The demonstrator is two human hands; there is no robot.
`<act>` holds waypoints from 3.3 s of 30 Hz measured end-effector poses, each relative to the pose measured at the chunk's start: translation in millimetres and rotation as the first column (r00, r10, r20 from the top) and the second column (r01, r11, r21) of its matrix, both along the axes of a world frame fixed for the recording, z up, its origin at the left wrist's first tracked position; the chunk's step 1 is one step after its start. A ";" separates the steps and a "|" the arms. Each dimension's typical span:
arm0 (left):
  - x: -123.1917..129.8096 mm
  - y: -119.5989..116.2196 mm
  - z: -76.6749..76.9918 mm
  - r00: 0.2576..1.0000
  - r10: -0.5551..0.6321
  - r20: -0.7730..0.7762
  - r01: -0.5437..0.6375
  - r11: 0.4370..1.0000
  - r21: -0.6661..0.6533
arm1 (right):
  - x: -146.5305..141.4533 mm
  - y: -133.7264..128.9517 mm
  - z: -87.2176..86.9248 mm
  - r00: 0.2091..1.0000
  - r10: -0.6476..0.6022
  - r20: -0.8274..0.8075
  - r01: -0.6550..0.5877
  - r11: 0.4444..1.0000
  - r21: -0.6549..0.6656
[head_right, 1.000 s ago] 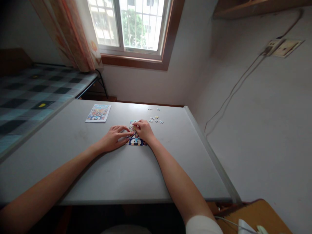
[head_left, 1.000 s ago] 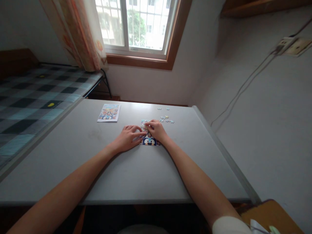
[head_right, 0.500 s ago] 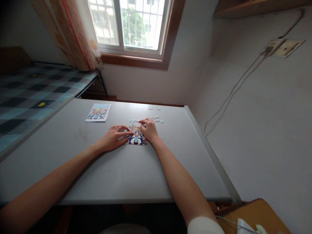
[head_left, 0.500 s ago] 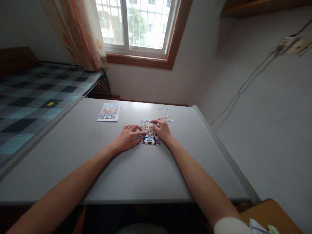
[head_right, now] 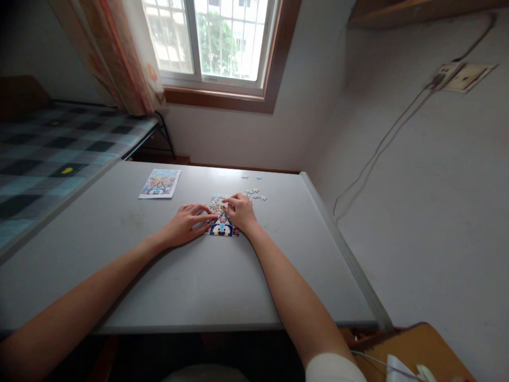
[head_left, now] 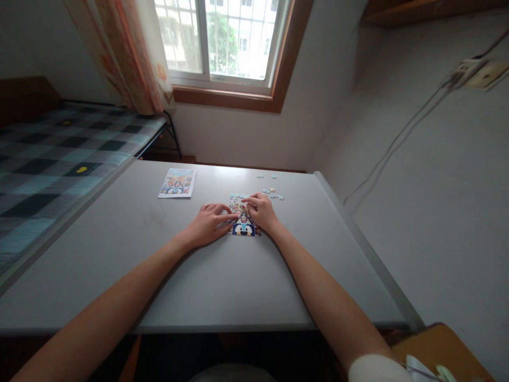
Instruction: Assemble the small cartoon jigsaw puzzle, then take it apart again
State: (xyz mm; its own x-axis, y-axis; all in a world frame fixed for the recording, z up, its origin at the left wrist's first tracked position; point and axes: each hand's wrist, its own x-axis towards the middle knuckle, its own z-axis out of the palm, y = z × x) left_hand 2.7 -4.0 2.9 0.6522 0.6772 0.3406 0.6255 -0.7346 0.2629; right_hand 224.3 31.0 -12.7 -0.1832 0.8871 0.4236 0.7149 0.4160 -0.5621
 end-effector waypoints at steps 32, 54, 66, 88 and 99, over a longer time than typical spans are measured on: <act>0.5 0.4 -1.0 1.000 0.001 0.023 -0.002 1.000 0.003 | 0.0 -2.1 -1.6 0.995 0.038 0.091 -0.038 0.999 -0.002; -0.7 0.7 -1.8 1.000 0.006 0.007 -0.006 1.000 0.009 | 0.6 10.2 8.6 0.908 0.040 -0.417 -0.101 0.987 -0.127; -1.0 0.7 0.4 1.000 0.012 -0.013 -0.012 1.000 -0.020 | 24.2 13.9 1.6 0.901 0.025 -0.433 -0.110 0.979 -0.171; -0.8 1.7 -2.1 1.000 0.011 -0.003 -0.011 1.000 -0.008 | 19.6 7.7 1.6 0.995 0.053 -0.088 -0.062 0.993 -0.098; -0.7 1.3 -1.0 1.000 0.013 -0.007 -0.014 1.000 -0.016 | 19.0 6.6 3.2 0.997 0.046 -0.068 -0.053 0.992 -0.112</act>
State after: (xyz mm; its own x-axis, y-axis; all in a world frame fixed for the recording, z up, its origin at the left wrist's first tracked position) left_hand 2.0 -2.8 2.0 0.6451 0.6915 0.3251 0.6371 -0.7217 0.2707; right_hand 243.3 37.5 -9.4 -0.2034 0.9207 0.3331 0.6553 0.3808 -0.6523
